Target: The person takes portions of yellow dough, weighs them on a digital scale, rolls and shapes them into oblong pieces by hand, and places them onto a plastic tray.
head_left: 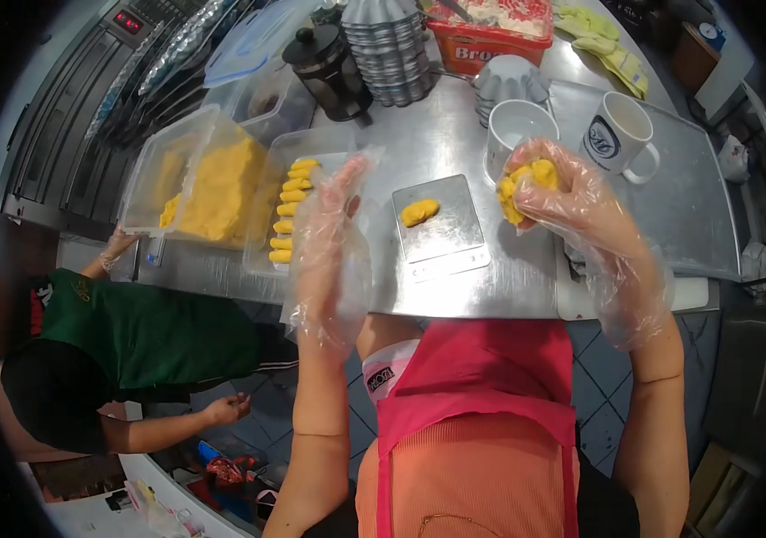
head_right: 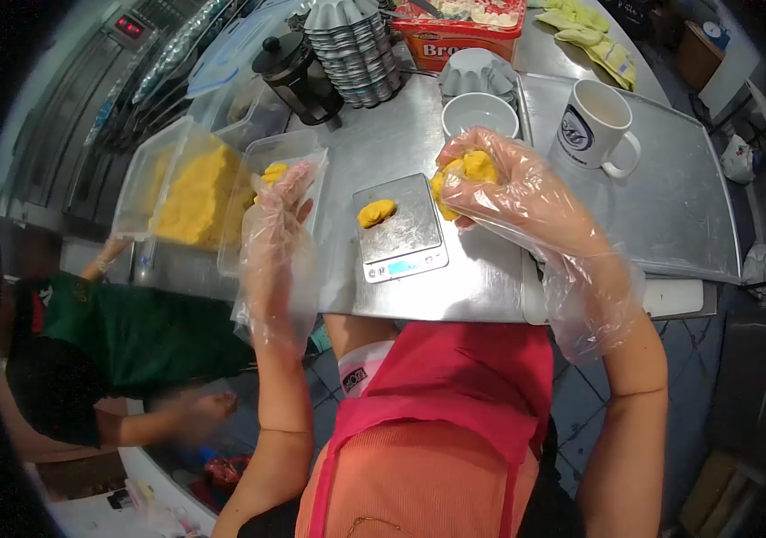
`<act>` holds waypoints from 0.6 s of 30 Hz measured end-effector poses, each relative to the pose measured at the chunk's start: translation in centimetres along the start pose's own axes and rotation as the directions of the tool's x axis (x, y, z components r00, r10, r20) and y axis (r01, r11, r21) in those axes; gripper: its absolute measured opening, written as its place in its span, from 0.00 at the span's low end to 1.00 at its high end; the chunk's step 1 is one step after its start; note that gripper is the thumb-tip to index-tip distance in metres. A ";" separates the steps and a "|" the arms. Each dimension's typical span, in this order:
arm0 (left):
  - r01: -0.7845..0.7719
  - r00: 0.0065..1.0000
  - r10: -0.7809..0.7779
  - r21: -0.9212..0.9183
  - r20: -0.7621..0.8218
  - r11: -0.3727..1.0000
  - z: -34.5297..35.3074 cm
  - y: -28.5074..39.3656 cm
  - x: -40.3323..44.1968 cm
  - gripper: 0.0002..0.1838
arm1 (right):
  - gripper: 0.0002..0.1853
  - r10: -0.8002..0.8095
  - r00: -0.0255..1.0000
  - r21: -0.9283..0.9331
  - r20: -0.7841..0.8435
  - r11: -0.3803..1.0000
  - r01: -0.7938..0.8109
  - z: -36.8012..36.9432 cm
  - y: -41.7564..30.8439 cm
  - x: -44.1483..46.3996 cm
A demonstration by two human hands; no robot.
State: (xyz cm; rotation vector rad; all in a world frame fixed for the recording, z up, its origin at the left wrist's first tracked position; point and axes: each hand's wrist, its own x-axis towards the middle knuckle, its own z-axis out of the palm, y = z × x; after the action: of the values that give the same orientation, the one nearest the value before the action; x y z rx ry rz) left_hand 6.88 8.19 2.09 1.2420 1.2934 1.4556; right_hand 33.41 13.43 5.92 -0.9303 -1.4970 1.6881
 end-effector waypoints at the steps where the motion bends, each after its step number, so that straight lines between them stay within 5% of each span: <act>1: 0.035 0.999 -0.035 0.011 -0.031 0.999 0.2 0.1 -0.1 0.27 | 0.17 0.004 1.000 -0.001 0.004 1.000 -0.004 0.0 0.0 0.0; 6: 0.129 0.986 -0.117 0.108 -0.115 0.986 1.8 1.9 -0.8 0.21 | 0.17 -0.020 1.000 -0.009 -0.013 1.000 0.020 0.5 0.1 -0.1; 9: 0.047 0.999 -0.041 0.388 -0.022 0.921 0.9 0.4 0.0 0.20 | 0.18 -0.023 0.999 -0.008 -0.022 1.000 0.023 0.6 0.1 -0.2; 12: 0.015 0.998 -0.032 0.297 0.053 0.955 1.4 -0.6 0.6 0.18 | 0.19 0.034 0.999 -0.006 -0.014 0.999 -0.034 0.4 0.0 -0.4; 18: -0.136 0.974 0.026 0.487 0.226 0.863 2.6 -3.7 1.2 0.21 | 0.18 0.009 1.000 0.010 0.021 1.000 -0.009 -0.3 0.8 -0.7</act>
State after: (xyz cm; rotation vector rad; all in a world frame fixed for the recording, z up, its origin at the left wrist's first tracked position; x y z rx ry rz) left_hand 9.10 10.39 -1.37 1.7581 1.5374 1.0279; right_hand 34.03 12.90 5.18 -0.9180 -1.4985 1.7151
